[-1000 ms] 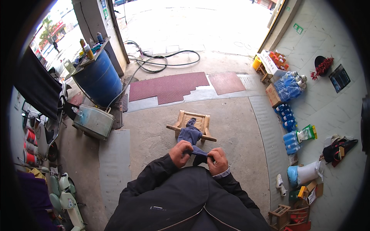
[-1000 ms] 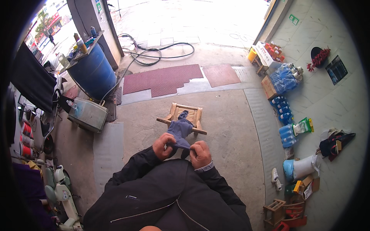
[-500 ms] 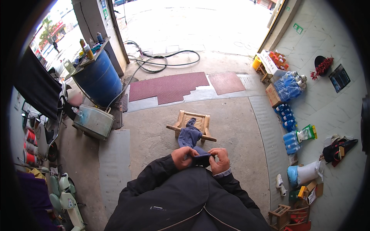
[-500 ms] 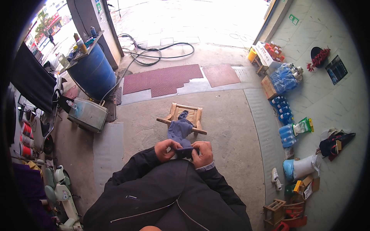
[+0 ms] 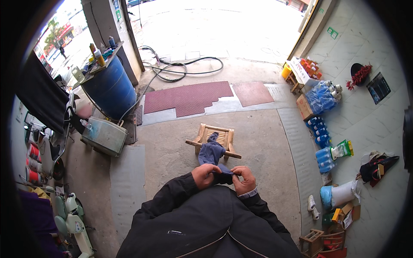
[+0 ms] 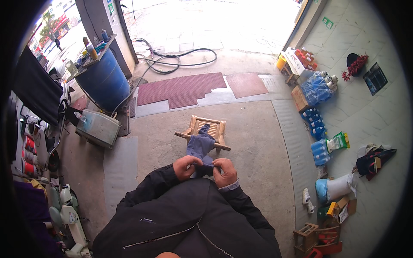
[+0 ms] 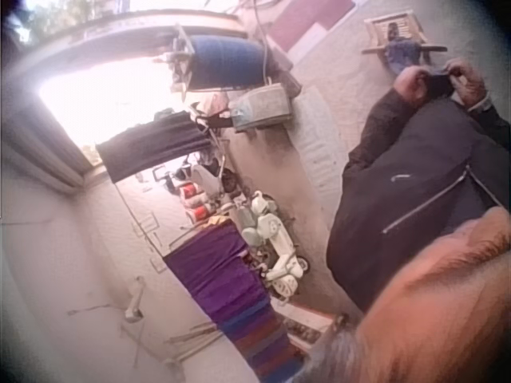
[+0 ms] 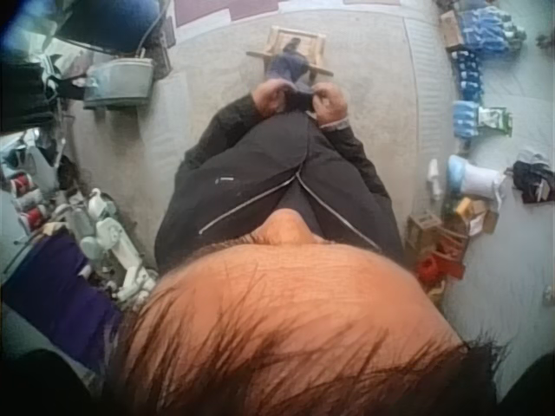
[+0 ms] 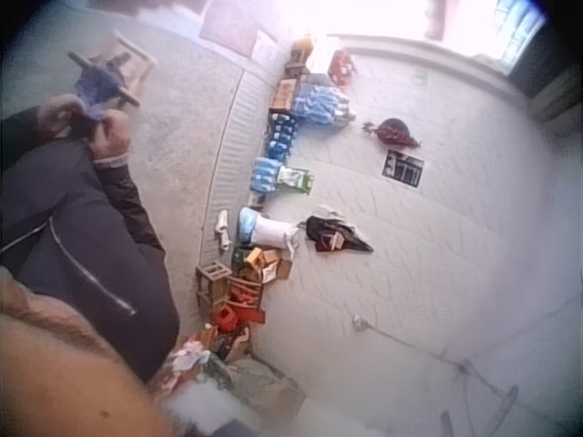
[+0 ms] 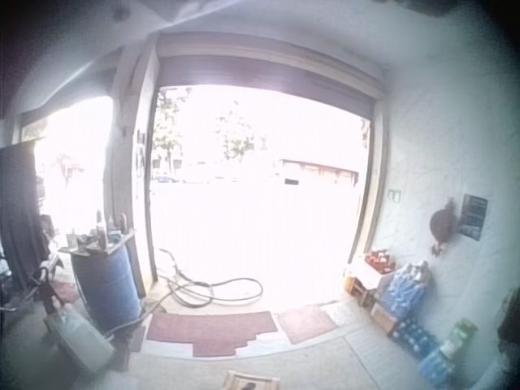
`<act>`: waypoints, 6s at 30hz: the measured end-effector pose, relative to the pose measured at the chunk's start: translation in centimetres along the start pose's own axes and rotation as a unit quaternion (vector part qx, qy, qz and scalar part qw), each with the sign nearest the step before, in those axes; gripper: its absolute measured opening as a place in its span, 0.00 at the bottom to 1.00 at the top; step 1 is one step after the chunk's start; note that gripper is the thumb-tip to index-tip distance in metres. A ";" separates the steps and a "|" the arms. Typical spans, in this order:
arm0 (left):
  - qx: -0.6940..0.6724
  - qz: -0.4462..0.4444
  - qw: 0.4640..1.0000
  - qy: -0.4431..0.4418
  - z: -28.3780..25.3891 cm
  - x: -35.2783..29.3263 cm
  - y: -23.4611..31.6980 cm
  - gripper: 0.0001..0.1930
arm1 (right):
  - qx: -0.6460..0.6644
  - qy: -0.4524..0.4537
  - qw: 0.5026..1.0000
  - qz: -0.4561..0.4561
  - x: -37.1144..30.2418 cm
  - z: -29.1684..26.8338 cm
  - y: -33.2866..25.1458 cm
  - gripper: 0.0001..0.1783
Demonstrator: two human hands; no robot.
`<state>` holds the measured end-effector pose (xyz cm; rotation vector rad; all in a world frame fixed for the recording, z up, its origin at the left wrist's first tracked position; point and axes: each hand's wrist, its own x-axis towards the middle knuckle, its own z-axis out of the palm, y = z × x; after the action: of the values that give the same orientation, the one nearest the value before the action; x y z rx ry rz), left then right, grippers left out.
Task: The person folds a dark blue garment by hand, repeatedly aligning edges and creasing sections. They turn the item over and smooth it, then place the folded piece on a small wooden stool.
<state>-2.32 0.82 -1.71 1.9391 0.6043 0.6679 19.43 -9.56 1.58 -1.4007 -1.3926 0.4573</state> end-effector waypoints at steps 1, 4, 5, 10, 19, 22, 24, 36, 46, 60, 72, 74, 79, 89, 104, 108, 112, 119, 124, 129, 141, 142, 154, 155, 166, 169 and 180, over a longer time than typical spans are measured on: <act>-0.006 -0.020 1.000 0.001 0.0 0.0 0.1 0.17 | 0.002 0.003 1.000 -0.001 0.0 0.0 0.0 0.12; -0.014 -0.094 0.995 -0.017 0.0 -0.2 0.3 0.17 | 0.002 0.003 1.000 -0.001 0.0 0.0 -0.1 0.13; -0.015 -0.120 0.992 -0.027 0.0 -0.2 0.3 0.17 | 0.000 0.001 1.000 -0.005 -0.1 0.0 -0.2 0.13; 0.022 -0.046 0.996 -0.069 0.2 -0.1 -0.8 0.18 | -0.003 0.003 1.000 -0.006 -0.1 0.0 -0.4 0.13; -0.007 0.020 0.995 -0.100 0.6 -0.1 -1.1 0.13 | -0.002 0.009 1.000 0.003 -0.4 0.0 -0.2 0.13; -0.022 -0.013 0.995 -0.099 0.6 -0.1 -0.5 0.11 | -0.004 0.007 1.000 0.004 -0.6 -0.1 -0.2 0.13; -0.020 -0.021 0.996 -0.084 0.7 -0.1 -0.3 0.11 | -0.015 0.005 1.000 -0.013 -0.6 -0.2 -0.2 0.12; -0.078 -0.081 0.993 0.041 0.8 -0.3 0.1 0.10 | -0.028 -0.015 0.999 0.009 -0.6 -0.3 0.4 0.12; -0.044 -0.057 0.996 0.046 0.5 -0.1 0.9 0.12 | 0.065 -0.111 0.982 0.136 -0.8 -0.4 0.8 0.10; -0.024 -0.061 0.998 0.018 0.1 0.2 1.2 0.12 | 0.133 -0.200 0.940 0.241 -0.7 0.2 1.4 0.13; 0.012 0.000 1.000 -0.011 0.1 0.3 1.1 0.13 | 0.097 -0.167 0.961 0.195 -0.7 0.4 1.0 0.09; 0.019 -0.007 1.000 -0.022 0.1 0.3 1.1 0.13 | 0.082 -0.154 0.968 0.177 -0.7 0.5 1.0 0.07; -0.019 -0.032 0.999 -0.031 0.1 0.2 1.0 0.13 | 0.050 -0.126 0.981 0.137 -0.7 0.4 0.8 0.06; -0.016 -0.068 0.994 -0.080 0.3 0.5 -0.5 0.13 | 0.067 -0.098 0.983 0.139 -0.6 0.5 -0.3 0.07; 0.016 -0.009 0.999 -0.048 0.7 0.4 -1.8 0.11 | 0.031 -0.066 0.987 0.140 -0.6 0.4 0.2 0.09; -0.016 -0.004 0.998 -0.065 0.8 0.5 -1.9 0.13 | 0.034 -0.065 0.988 0.138 -0.8 0.4 0.4 0.09; -0.039 -0.008 0.996 -0.076 0.9 0.3 -2.0 0.13 | 0.044 -0.080 0.982 0.168 -0.8 0.6 0.4 0.09; -0.040 -0.038 0.995 -0.084 1.0 0.2 -1.7 0.12 | 0.059 -0.103 0.982 0.148 -1.0 0.3 -0.2 0.08; -0.069 -0.048 0.994 -0.066 0.8 0.2 -0.1 0.12 | 0.057 -0.133 0.982 0.117 -1.1 0.3 0.0 0.08; -0.059 -0.042 0.993 -0.089 0.8 0.3 0.4 0.14 | 0.085 -0.130 0.984 0.086 -1.3 0.2 0.2 0.09; 0.148 -0.073 0.976 -0.140 2.8 0.3 -8.6 0.16 | 0.130 -0.163 0.977 0.037 -0.7 -1.2 -0.8 0.09; 0.147 -0.074 0.980 -0.113 2.6 0.3 -8.9 0.15 | 0.119 -0.165 0.978 0.038 -0.5 -1.5 -0.4 0.09; 0.050 -0.079 0.989 0.113 -4.8 3.7 3.0 0.16 | -0.338 -0.151 0.892 -0.260 12.1 -4.8 5.4 0.07; 0.034 -0.052 0.989 0.131 -5.3 4.4 4.6 0.16 | -0.351 -0.118 0.887 -0.274 14.1 -5.2 4.1 0.07; -0.124 -0.083 0.985 0.087 -4.9 8.1 9.8 0.17 | -0.259 0.084 0.922 -0.277 21.4 -5.4 3.3 0.10; -0.230 -0.158 0.957 0.076 -1.1 9.0 3.7 0.18 | -0.240 0.000 0.956 -0.166 17.4 -2.5 11.0 0.08; -0.499 -0.443 0.714 0.211 6.5 8.6 -9.5 0.18 | -0.108 -0.424 0.889 0.133 1.2 1.6 25.9 0.25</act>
<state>7.07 6.32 -11.13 0.3423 1.0568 0.5859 30.88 -1.68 -20.42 -1.6674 -1.9851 1.2360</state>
